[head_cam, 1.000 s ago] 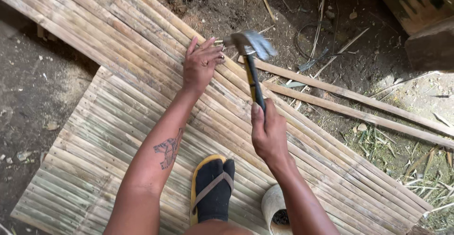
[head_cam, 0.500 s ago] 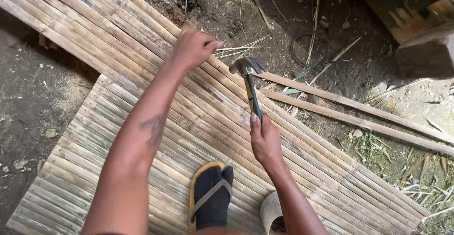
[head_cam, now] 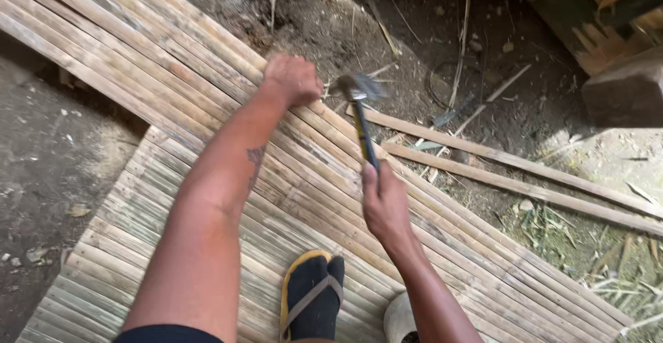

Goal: The person assembles a bamboo mat by nailing thin bamboo strips to a larger bamboo base using a hammer and nails. They then use a hand saw to trim the excess length of the attached strips.

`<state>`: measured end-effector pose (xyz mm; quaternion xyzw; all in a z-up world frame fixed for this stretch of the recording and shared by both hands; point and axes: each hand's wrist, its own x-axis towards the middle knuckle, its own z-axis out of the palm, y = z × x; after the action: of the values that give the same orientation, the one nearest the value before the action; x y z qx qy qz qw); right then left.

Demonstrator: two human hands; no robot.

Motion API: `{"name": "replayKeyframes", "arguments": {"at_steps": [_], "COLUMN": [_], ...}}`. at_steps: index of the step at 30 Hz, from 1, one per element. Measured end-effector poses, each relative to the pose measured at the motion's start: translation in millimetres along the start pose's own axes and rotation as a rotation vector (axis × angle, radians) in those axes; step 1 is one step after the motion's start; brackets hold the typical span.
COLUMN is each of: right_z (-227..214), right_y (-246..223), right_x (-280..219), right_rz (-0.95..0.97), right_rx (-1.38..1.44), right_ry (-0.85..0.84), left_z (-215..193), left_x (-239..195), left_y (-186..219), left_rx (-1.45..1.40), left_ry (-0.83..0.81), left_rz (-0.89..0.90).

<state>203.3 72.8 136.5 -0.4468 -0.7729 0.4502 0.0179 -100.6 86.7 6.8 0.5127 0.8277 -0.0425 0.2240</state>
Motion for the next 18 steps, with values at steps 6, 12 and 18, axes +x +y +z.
{"name": "replayKeyframes", "arguments": {"at_steps": [6, 12, 18], "right_z": [0.0, 2.8, 8.4], "right_y": [6.5, 11.6, 9.1], "right_x": [-5.6, 6.5, -6.6], "right_rz": [-0.104, -0.061, 0.049], "right_rx": [0.164, 0.190, -0.180], "right_ry": [0.099, 0.049, -0.076], "left_z": [-16.4, -29.8, -16.0], "left_x": [-19.4, -17.9, -22.1], "left_y": [11.2, 14.4, 9.8], "left_rx": [-0.033, -0.011, -0.017], "left_ry": [-0.228, -0.235, -0.168], "left_rz": [-0.072, -0.087, -0.092]}}
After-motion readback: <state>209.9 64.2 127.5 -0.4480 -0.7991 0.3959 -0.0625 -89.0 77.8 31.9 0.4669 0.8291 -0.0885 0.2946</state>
